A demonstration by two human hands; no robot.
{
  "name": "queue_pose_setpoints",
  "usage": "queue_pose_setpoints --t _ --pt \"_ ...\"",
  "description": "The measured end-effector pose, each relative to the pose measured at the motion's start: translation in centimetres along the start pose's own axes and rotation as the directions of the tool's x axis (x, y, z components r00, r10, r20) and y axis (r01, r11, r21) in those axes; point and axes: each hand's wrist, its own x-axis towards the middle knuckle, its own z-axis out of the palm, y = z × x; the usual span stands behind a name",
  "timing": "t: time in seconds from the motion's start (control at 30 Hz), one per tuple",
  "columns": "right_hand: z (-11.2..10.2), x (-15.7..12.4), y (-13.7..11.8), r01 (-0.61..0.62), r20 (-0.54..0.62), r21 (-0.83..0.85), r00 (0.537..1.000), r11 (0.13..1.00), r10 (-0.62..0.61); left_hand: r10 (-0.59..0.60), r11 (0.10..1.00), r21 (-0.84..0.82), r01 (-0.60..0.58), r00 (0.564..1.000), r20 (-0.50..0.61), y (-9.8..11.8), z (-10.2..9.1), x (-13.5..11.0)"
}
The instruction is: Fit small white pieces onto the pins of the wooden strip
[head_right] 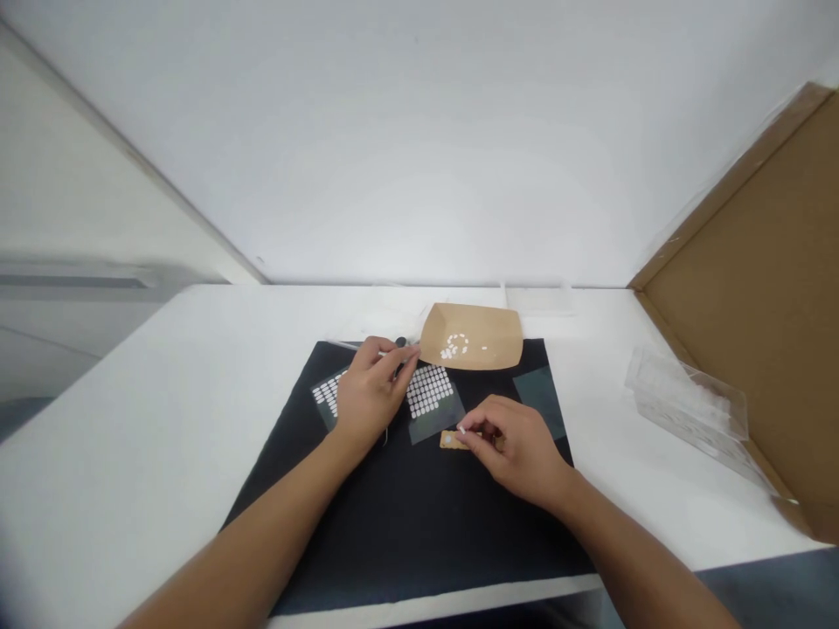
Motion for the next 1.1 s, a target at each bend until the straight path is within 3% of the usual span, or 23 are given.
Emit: queue_pose_setpoints --t 0.53,0.8,1.1 --pt "-0.18 0.01 -0.07 0.041 -0.007 -0.031 0.999 0.999 -0.041 -0.029 0.999 -0.023 0.032 0.992 0.125 -0.47 0.22 -0.08" --pt "-0.12 0.18 0.32 0.07 -0.08 -0.03 0.994 0.997 -0.072 -0.004 0.998 0.056 -0.008 0.978 0.208 -0.05 -0.31 -0.58" --pt "-0.15 0.08 0.34 0.086 -0.119 -0.049 0.989 0.995 -0.091 0.035 0.999 -0.027 -0.029 0.964 0.264 -0.03 -0.28 -0.83"
